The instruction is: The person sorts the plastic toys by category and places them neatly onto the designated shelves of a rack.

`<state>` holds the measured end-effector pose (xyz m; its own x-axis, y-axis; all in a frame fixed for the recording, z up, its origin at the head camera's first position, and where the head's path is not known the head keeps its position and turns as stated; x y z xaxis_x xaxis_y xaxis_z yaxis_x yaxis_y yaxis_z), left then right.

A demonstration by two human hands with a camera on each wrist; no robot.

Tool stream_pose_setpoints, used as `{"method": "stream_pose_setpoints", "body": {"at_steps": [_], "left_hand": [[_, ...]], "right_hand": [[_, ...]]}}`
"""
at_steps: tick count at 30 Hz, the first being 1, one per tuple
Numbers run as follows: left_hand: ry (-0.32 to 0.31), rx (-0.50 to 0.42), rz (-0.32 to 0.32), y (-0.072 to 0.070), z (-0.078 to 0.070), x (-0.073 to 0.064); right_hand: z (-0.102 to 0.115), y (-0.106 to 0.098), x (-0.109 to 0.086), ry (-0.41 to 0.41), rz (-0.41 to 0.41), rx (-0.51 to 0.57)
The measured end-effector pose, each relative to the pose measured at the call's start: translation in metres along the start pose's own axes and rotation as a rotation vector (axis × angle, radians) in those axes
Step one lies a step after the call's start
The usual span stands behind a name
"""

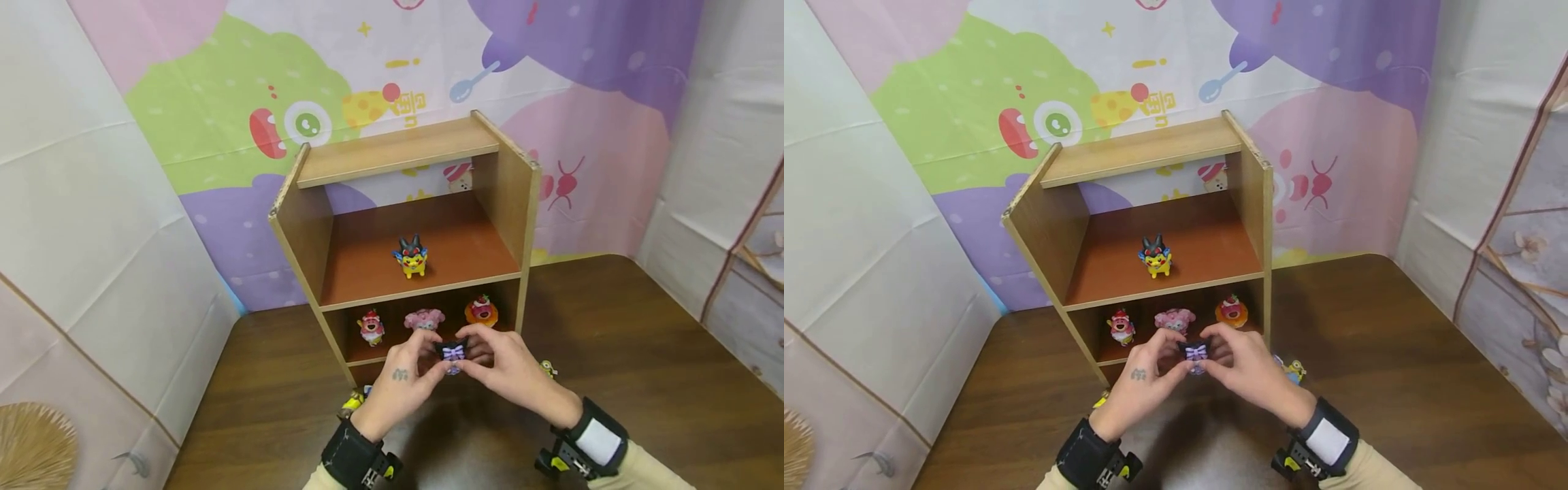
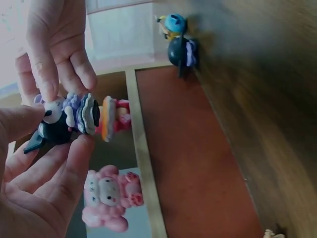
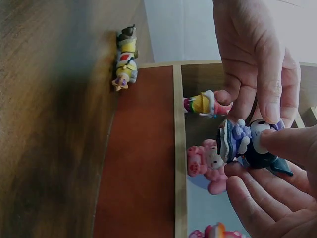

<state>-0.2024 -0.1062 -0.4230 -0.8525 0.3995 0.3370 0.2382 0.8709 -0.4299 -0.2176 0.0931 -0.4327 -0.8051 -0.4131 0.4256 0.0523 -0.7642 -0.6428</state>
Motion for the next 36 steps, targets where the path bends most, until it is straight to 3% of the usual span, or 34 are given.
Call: {"method": "stream_pose_setpoints", "body": {"at_steps": [21,28,36], "left_hand": [[0.096,0.105,-0.064,0.002,-0.032,0.022],[0.180,0.150,-0.107,0.002,-0.048,0.034],[0.220,0.160,-0.137,0.004,-0.062,0.045]], "right_hand": [[0.015,-0.033,0.011,-0.080,-0.100,-0.146],[0.021,-0.049,0.016,-0.120,-0.150,-0.217],[0.026,-0.063,0.021,-0.112,-0.186,-0.263]]}}
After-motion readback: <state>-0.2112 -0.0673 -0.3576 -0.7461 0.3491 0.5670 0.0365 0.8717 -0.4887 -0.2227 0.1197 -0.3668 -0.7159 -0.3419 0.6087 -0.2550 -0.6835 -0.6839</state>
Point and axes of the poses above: each hand's wrist, its own x-axis towards the middle knuckle, its own y-axis out of the palm, z = x × y, the point moved 2 cm from there along x, towards the middle knuckle, and after that the axes turned 14 degrees about -x, right-handed, at the moved point
